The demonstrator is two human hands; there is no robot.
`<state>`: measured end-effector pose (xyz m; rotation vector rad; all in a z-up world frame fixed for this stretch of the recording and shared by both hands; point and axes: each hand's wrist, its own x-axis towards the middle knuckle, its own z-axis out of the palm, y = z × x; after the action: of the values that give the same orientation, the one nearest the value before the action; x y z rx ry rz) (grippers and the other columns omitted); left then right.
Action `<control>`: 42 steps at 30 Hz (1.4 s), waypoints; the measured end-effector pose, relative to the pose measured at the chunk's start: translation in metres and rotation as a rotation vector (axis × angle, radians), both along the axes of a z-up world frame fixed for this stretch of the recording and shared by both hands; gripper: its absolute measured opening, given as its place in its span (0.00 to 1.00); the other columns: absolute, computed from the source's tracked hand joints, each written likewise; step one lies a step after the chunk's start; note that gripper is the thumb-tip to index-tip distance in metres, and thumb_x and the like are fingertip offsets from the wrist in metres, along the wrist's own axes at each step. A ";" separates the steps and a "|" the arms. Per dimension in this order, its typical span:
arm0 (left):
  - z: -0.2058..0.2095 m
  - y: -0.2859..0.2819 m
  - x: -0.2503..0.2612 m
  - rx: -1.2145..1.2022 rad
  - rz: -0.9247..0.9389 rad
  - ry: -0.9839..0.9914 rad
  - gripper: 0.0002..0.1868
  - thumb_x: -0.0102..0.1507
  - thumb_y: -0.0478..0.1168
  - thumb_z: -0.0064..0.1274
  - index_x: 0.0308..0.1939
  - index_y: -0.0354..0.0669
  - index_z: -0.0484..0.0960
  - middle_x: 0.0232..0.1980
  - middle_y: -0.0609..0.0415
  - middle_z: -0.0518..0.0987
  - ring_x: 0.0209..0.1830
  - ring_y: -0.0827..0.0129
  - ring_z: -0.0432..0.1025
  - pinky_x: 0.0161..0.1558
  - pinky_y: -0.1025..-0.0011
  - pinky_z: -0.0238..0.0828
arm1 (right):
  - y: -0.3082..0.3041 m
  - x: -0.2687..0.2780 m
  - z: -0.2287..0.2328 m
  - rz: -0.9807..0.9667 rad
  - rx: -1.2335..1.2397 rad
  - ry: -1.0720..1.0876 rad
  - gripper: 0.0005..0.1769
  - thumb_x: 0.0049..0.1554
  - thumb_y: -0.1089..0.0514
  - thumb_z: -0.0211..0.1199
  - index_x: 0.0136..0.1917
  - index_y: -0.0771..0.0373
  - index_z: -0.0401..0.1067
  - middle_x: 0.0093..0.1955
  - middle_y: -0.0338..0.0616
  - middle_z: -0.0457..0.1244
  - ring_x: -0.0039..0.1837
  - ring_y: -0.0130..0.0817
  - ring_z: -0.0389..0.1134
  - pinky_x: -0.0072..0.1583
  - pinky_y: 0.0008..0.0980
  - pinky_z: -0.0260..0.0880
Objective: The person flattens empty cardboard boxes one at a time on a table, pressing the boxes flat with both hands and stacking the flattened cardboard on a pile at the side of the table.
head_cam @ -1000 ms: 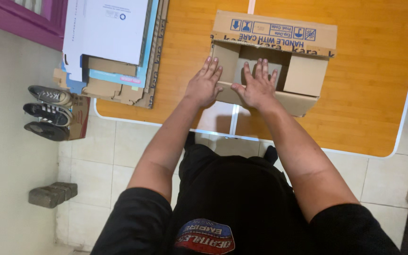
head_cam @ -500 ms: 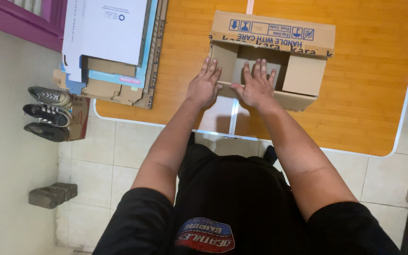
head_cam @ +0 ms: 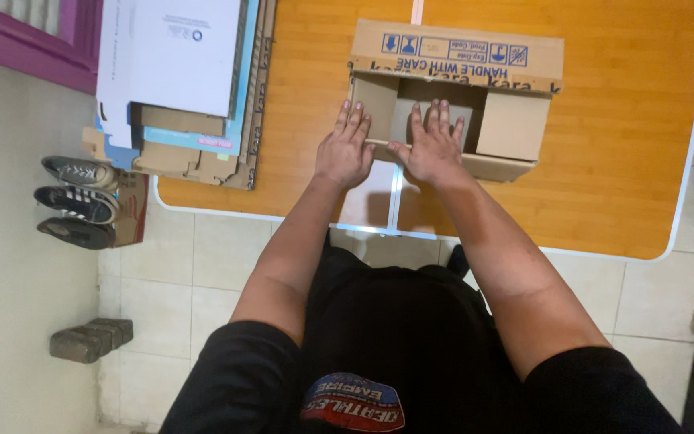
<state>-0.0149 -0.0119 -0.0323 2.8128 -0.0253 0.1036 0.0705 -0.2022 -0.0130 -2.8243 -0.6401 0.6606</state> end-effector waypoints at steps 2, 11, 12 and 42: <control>-0.005 0.000 0.000 0.001 0.006 -0.003 0.30 0.67 0.48 0.49 0.71 0.40 0.71 0.80 0.46 0.59 0.83 0.53 0.47 0.70 0.60 0.62 | 0.000 0.001 -0.001 0.008 -0.017 -0.001 0.55 0.59 0.22 0.45 0.84 0.59 0.37 0.86 0.62 0.29 0.86 0.54 0.22 0.78 0.63 0.20; 0.001 0.001 0.003 0.008 -0.011 0.057 0.36 0.67 0.52 0.48 0.75 0.38 0.64 0.82 0.44 0.54 0.83 0.52 0.42 0.74 0.58 0.55 | 0.001 0.000 0.006 0.010 -0.005 -0.003 0.55 0.59 0.22 0.45 0.85 0.56 0.36 0.86 0.62 0.30 0.86 0.54 0.23 0.78 0.64 0.22; 0.005 0.000 0.003 0.019 -0.016 0.070 0.38 0.67 0.54 0.49 0.76 0.37 0.62 0.82 0.43 0.53 0.83 0.52 0.42 0.75 0.56 0.52 | 0.001 0.001 0.008 0.016 -0.010 -0.005 0.55 0.59 0.22 0.45 0.85 0.56 0.36 0.86 0.62 0.30 0.86 0.54 0.23 0.78 0.64 0.22; -0.005 0.001 0.000 -0.020 0.035 0.006 0.27 0.69 0.52 0.47 0.68 0.43 0.75 0.79 0.49 0.61 0.82 0.54 0.48 0.67 0.60 0.66 | 0.002 -0.002 0.006 0.016 -0.009 0.010 0.54 0.58 0.21 0.44 0.84 0.54 0.40 0.86 0.62 0.30 0.86 0.55 0.23 0.78 0.64 0.22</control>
<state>-0.0145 -0.0110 -0.0377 2.7941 0.0266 0.1030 0.0687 -0.2005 -0.0073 -2.8252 -0.6603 0.6808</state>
